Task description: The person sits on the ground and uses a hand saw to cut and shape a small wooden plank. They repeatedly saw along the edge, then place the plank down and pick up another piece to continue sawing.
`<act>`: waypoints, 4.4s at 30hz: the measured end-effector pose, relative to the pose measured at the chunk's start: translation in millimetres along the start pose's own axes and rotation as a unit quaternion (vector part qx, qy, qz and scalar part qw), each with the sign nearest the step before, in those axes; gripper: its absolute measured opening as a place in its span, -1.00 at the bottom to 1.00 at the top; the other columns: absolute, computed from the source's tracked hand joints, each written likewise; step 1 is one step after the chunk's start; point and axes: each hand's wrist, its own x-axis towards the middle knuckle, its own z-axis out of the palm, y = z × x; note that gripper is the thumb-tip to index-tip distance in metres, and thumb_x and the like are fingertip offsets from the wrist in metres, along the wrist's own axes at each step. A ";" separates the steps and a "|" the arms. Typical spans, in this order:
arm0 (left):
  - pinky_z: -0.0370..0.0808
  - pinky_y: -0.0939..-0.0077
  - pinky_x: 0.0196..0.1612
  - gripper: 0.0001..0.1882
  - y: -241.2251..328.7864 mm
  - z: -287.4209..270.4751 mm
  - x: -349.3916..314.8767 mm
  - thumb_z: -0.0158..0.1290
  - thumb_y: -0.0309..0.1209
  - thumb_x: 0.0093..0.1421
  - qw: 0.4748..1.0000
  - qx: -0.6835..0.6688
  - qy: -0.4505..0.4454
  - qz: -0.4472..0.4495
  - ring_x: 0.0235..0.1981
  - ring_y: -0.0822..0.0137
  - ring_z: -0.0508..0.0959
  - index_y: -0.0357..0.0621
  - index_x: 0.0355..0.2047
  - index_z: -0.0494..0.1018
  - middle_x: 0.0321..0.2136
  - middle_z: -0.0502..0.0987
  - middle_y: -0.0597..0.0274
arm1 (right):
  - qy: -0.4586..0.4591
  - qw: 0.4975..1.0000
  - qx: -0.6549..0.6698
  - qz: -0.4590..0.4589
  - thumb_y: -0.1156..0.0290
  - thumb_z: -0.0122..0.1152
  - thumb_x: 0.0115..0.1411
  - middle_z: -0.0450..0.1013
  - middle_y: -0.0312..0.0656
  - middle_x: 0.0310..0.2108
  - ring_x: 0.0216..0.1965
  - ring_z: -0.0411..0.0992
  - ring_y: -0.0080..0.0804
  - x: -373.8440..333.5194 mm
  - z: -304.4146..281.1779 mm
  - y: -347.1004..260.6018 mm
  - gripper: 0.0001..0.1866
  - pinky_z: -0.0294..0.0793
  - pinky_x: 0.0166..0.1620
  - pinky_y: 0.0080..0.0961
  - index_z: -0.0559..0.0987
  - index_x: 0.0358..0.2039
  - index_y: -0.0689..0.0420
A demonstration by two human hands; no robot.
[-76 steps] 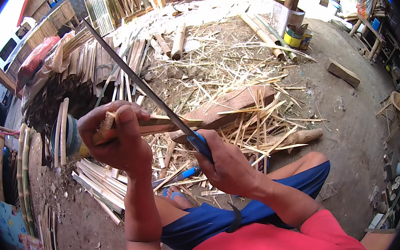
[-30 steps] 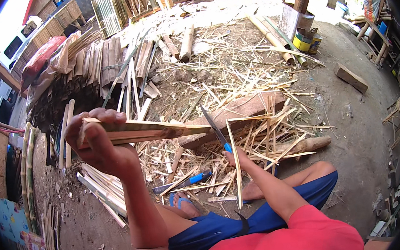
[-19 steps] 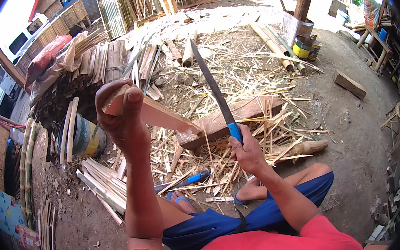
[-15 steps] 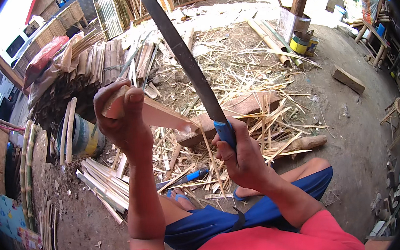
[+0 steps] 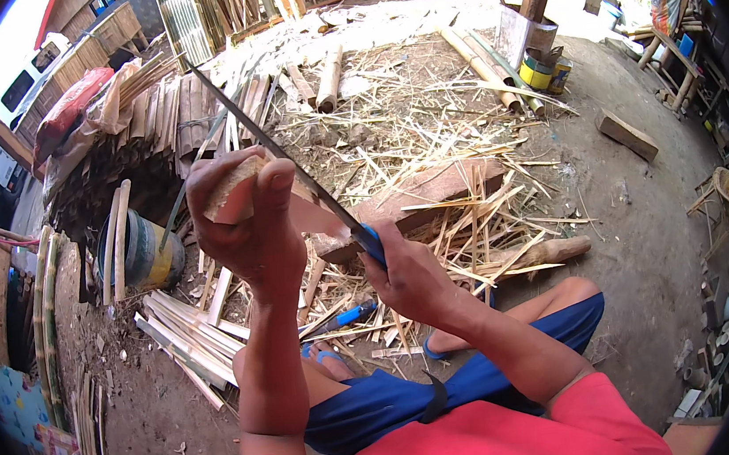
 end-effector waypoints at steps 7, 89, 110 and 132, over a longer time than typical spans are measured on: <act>0.42 0.47 -0.15 -0.58 2.7 1.8 -1.5 0.43 -0.27 0.03 0.999 -0.030 -0.016 0.009 -0.30 0.36 0.48 -0.16 -0.25 0.45 -0.35 0.54 0.25 | -0.039 0.996 -0.065 0.051 0.37 0.06 0.34 0.49 0.23 -0.45 -0.38 0.49 0.31 -1.6 21.1 42.0 -0.71 0.43 -0.36 0.06 0.30 -0.05 0.26; 0.44 0.43 -0.39 -0.52 -64.9 -39.8 25.8 0.06 0.00 0.34 0.972 -0.211 0.011 -0.102 -0.48 0.40 0.41 -0.15 -0.08 0.26 -0.42 0.39 0.20 | -0.050 0.973 -0.018 0.226 0.31 0.09 0.26 0.52 0.22 -0.39 -0.28 0.50 0.29 26.1 124.4 203.1 -0.74 0.44 -0.21 0.12 0.34 -0.15 0.19; 0.54 0.37 -0.11 -0.39 -27.3 -43.2 26.8 0.12 -0.13 0.31 0.957 -0.228 0.030 -0.176 -0.25 0.39 0.49 -0.10 0.27 0.23 -0.21 0.46 0.21 | -0.074 0.939 -0.105 0.319 0.29 0.16 0.22 0.53 0.08 -0.40 -0.41 0.57 0.02 -49.4 111.3 240.8 -0.61 0.54 -0.30 -0.12 0.36 -0.01 0.20; 0.12 0.19 0.30 -0.62 -50.5 35.7 41.5 0.09 -0.45 0.25 0.999 0.019 0.045 0.017 0.16 0.12 0.30 -0.22 0.01 0.23 0.08 0.30 -0.03 | 0.084 0.990 0.004 -0.115 0.36 0.03 0.30 0.52 0.24 -0.43 -0.36 0.51 0.33 38.3 32.1 40.3 -0.61 0.48 -0.28 0.15 0.21 0.06 0.22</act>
